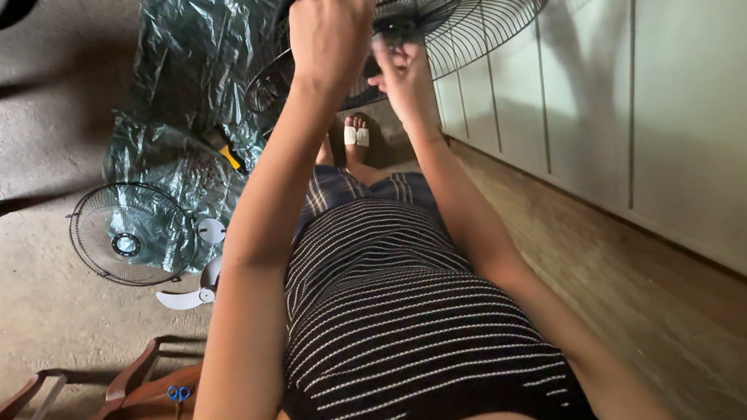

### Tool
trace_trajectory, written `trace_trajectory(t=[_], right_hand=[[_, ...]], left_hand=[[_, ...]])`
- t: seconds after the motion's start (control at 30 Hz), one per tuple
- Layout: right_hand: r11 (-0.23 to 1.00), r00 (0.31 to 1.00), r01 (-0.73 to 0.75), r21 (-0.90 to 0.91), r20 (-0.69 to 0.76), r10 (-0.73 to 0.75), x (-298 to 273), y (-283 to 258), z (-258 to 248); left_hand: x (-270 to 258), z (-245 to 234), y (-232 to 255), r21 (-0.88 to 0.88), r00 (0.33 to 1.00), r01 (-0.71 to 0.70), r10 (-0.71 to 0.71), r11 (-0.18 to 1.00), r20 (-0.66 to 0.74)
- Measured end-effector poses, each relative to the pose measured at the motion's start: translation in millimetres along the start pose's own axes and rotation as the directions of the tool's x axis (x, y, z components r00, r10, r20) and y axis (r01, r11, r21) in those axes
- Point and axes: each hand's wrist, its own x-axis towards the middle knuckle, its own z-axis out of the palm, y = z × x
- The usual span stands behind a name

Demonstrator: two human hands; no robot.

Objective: The person assembles an electric fan by attaching the front grille, fan blades, and rear cap to the motor housing. They secure each component by hand, aligning and tightening the parts in sequence.

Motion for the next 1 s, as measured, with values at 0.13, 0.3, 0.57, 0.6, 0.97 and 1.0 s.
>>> trace_trajectory(t=[0.13, 0.3, 0.57, 0.6, 0.97, 1.0], right_hand=[[0.935, 0.964, 0.262, -0.239, 0.012, -0.267, 8.2, 7.3, -3.8], [0.955, 0.945, -0.276, 0.109, 0.21, 0.25, 29.9, 21.7, -11.9], [0.785, 0.929, 0.273, -0.556, -0.06, -0.365, -5.5, -12.4, -6.8], [0.761, 0.941, 0.235, -0.605, -0.055, -0.334, -6.0, -13.9, -6.4], [0.675, 0.76, -0.63, 0.385, 0.484, 0.434, 31.6, 17.0, -14.5], [0.817, 0.859, -0.494, 0.297, 0.315, 0.405, 26.2, 13.5, -15.2]], left_hand=[[0.1, 1.3, 1.5, 0.016, 1.0, -0.007, 0.008, 1.0, -0.029], [0.0, 0.0, 3.4, 0.004, 1.0, -0.01, 0.01, 1.0, -0.017], [1.4, -3.1, 1.0, -0.004, 1.0, 0.01, -0.01, 1.0, 0.004], [1.1, -2.4, 1.7, -0.007, 1.0, 0.009, -0.009, 1.0, 0.003], [1.2, -6.8, 2.0, -0.004, 1.0, 0.0, 0.0, 1.0, 0.003], [0.9, -6.5, 1.9, -0.013, 1.0, -0.012, 0.012, 1.0, -0.008]])
